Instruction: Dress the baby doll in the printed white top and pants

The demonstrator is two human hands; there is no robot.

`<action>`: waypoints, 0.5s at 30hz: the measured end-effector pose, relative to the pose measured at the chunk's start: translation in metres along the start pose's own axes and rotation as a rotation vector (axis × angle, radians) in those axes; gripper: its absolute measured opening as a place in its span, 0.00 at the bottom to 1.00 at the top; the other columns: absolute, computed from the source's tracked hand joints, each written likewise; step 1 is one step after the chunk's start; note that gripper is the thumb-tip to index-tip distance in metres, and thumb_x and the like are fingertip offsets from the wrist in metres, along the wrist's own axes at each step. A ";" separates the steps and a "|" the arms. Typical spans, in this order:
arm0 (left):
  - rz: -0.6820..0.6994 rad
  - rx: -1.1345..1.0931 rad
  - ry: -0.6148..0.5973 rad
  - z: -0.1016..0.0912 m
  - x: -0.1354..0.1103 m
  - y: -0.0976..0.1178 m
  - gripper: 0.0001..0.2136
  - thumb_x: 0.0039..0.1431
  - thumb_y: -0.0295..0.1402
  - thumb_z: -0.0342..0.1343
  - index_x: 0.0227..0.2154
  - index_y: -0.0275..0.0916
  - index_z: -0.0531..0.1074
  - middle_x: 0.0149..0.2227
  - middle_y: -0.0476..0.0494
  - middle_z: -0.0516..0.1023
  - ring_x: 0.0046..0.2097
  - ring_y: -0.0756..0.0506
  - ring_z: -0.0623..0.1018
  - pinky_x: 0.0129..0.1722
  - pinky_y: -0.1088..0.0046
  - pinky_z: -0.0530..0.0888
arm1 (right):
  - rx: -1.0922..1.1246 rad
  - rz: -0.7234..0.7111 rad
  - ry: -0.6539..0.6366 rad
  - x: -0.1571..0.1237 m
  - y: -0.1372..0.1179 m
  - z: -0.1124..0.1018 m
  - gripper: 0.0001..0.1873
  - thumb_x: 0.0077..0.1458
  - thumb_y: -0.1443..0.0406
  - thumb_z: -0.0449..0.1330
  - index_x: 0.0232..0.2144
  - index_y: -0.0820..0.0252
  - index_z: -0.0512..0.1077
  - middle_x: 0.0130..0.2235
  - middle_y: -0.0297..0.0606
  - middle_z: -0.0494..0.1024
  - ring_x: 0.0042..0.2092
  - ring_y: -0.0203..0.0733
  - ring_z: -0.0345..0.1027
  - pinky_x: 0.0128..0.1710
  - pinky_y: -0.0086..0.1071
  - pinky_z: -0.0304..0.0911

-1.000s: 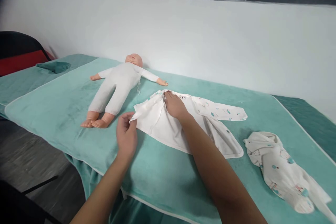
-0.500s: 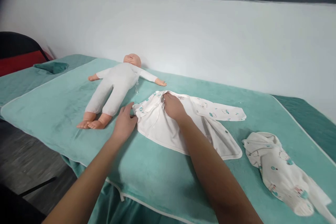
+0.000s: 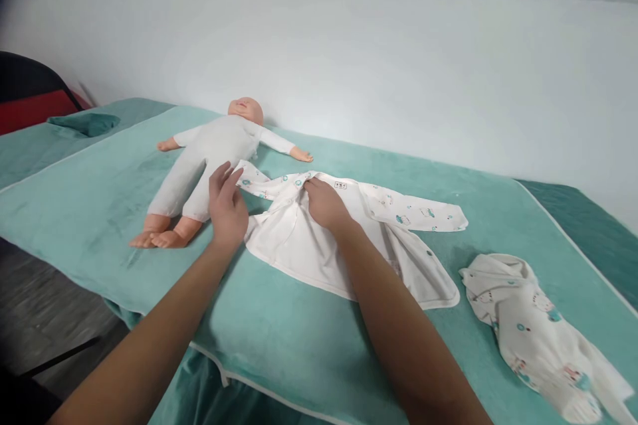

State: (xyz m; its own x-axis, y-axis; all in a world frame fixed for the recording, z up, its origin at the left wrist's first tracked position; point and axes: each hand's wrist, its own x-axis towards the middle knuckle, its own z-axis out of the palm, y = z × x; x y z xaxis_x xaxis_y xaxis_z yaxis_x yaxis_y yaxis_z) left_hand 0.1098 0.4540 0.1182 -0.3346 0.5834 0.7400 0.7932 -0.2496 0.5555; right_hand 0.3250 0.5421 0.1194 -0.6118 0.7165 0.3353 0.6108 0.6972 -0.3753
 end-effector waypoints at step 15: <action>0.330 0.045 -0.290 -0.039 -0.055 0.037 0.10 0.63 0.24 0.48 0.42 0.39 0.73 0.34 0.44 0.79 0.38 0.45 0.76 0.40 0.66 0.71 | -0.277 0.178 -0.086 -0.012 -0.030 0.010 0.30 0.69 0.61 0.40 0.66 0.72 0.55 0.69 0.49 0.56 0.71 0.51 0.45 0.68 0.47 0.43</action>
State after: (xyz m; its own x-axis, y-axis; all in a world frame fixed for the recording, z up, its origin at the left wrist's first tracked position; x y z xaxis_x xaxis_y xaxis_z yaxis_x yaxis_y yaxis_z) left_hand 0.1374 0.3827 0.1126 0.0918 0.6728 0.7341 0.8571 -0.4287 0.2857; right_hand 0.3092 0.5120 0.1178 -0.5161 0.8311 0.2070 0.8180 0.5499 -0.1687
